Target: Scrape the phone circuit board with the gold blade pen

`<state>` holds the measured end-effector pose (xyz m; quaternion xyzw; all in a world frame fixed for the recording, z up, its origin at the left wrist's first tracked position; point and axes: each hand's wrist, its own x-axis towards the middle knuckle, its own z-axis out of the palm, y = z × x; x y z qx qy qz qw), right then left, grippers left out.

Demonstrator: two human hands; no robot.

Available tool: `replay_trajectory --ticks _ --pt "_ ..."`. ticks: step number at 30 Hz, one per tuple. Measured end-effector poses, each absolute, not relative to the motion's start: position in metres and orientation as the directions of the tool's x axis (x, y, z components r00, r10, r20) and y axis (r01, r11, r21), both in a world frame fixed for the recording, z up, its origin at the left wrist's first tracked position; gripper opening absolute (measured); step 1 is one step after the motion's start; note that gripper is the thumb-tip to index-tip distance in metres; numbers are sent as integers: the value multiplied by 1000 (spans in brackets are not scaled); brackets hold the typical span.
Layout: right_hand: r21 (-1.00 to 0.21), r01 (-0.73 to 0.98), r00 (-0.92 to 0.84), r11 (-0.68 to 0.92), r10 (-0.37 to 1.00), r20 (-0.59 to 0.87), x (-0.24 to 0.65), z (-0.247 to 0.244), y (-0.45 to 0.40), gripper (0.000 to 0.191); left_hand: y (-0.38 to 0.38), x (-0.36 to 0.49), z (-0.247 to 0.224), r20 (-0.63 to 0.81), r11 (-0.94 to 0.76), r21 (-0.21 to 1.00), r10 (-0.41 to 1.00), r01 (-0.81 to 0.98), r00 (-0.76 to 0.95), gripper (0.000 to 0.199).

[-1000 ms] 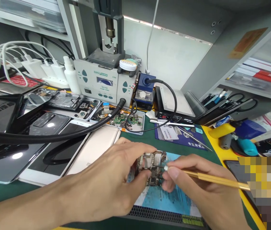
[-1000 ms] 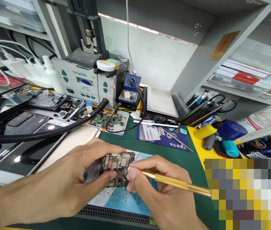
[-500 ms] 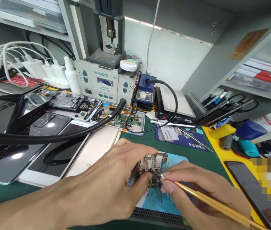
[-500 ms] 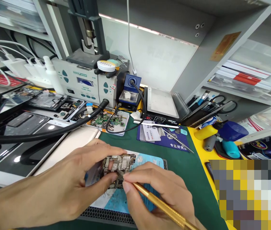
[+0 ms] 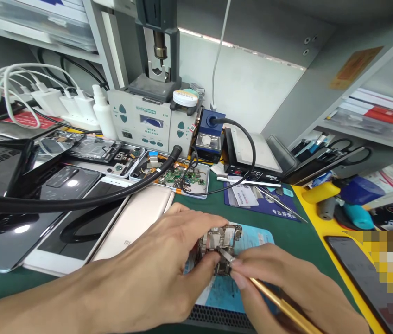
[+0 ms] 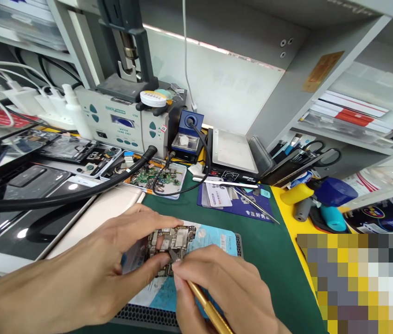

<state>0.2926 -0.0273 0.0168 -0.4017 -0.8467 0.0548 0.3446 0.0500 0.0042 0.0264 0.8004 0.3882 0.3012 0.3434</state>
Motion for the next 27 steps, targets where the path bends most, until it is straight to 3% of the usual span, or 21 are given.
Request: replay_trajectory --ticks 5,12,20,27 --pt "-389 625 -401 677 706 585 287 16 -28 23 4 49 24 233 -470 789 824 395 516 36" --pt "-201 687 -478 698 643 598 292 17 -27 20 3 48 24 189 -433 799 839 418 510 37" --pt "-306 625 -492 718 667 560 293 27 -21 19 2 51 26 180 -449 750 845 485 504 40" --pt "-379 760 -243 529 771 588 289 28 -21 21 -3 47 28 -66 -226 792 891 566 448 82"
